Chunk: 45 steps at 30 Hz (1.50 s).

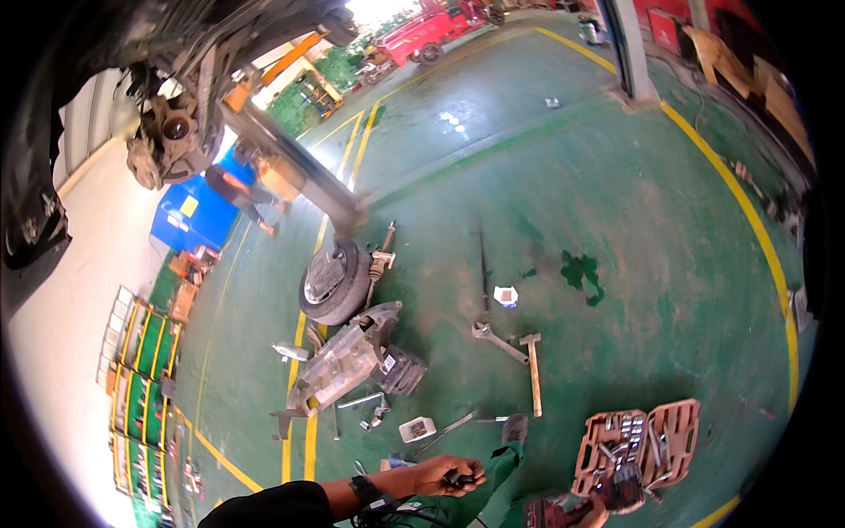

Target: The person removes bolts from the underside of a car using an impact wrench and then uses a hammer to strike a metal pin into a component by hand.

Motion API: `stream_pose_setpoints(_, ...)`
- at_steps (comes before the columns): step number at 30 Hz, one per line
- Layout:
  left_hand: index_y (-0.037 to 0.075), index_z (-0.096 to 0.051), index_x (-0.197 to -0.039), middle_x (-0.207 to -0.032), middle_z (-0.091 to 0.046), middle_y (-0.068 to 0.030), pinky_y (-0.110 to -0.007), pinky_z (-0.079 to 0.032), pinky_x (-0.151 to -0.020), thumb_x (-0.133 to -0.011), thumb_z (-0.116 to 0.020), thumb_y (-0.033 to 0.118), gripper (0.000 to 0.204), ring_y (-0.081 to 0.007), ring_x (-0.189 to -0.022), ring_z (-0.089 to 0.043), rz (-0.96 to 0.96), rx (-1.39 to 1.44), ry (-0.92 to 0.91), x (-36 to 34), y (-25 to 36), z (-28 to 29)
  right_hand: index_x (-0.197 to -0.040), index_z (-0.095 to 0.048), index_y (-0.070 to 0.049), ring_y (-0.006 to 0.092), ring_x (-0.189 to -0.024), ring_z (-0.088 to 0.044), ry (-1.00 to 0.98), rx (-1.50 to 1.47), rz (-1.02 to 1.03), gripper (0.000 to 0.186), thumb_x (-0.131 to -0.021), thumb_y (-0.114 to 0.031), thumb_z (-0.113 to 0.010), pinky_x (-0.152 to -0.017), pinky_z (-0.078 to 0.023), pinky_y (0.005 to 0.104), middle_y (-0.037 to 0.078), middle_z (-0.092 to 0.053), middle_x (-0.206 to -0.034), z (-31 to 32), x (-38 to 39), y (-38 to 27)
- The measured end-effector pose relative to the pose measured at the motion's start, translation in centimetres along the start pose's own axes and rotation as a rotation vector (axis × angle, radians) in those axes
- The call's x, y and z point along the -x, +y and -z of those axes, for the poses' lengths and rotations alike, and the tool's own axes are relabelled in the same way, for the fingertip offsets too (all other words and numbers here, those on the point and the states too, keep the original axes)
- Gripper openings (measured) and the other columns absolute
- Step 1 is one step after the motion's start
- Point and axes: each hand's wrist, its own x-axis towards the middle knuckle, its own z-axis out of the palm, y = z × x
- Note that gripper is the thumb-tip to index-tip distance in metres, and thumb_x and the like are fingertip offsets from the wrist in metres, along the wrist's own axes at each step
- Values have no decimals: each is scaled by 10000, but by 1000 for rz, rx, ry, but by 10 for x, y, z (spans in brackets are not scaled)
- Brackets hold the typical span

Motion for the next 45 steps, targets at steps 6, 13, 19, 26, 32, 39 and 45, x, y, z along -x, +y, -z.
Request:
stream_pose_setpoints(6, -36, -543, -1198, -1149, -574, -98, -259, -498, -788, -882, -448, -18, 330, -183, -955, -600, -159, -28, 168, 43, 59, 40, -686, -557, -23, 296, -455, -545, 171, 32, 53, 206, -848, -112, -648, -397, -446, 413, 137, -557, -601, -34, 58, -70)
stream_pose_setpoints(13, -5, -525, -1313, -1252, -606, -78, -258, -485, -848, -979, -539, 102, 351, -180, -1104, -610, -283, -341, 128, 105, 179, 18, -717, -578, -64, 250, -509, -563, 148, -166, 118, 154, -835, -128, -654, -427, -483, 407, 77, -569, -644, -102, 89, -112)
stream_pose_setpoints(19, -26, -511, -1330, -1225, -614, -115, -215, -491, -632, -961, -603, 112, 405, -191, -990, -653, -453, -408, 118, 135, 273, -31, -804, -606, -87, 223, -668, -624, 44, -258, 149, 123, -874, -187, -598, -589, -532, 352, 72, -649, -751, -173, 103, -125)
stream_pose_setpoints(26, 53, -523, -1339, -1133, -634, -143, -207, -431, -531, -972, -602, 125, 382, -162, -827, -636, -705, -472, 76, 137, 383, -125, -755, -553, -89, 242, -637, -597, 1, -286, 169, 194, -873, -239, -588, -569, -506, 370, 73, -603, -720, -225, 85, -140)
stream_pose_setpoints(32, 28, -563, -1218, -1041, -626, -95, -192, -386, -492, -1011, -559, 233, 291, -131, -742, -590, -1044, -802, 301, 140, 503, -248, -752, -549, -90, 245, -629, -593, 3, -312, 164, 197, -871, -242, -588, -563, -503, 372, 73, -598, -714, -274, 52, -172)
stream_pose_setpoints(39, 19, -580, -1249, -1035, -647, -38, -188, -392, -483, -986, -603, 164, 302, -77, -723, -585, -1744, -1265, 340, 125, 617, -409, -748, -543, -92, 248, -620, -588, 19, -320, 174, 200, -869, -244, -588, -556, -500, 374, 72, -591, -708, -335, -2, -239)
stream_pose_setpoints(45, 22, -604, -1239, -917, -598, 1, -195, -369, -482, -973, -633, 179, 310, -65, -705, -555, -1740, -1186, 417, 120, 665, -465, -745, -539, -93, 251, -612, -584, -5, -311, 190, 203, -867, -247, -588, -551, -497, 375, 72, -586, -702, -379, -30, -290)
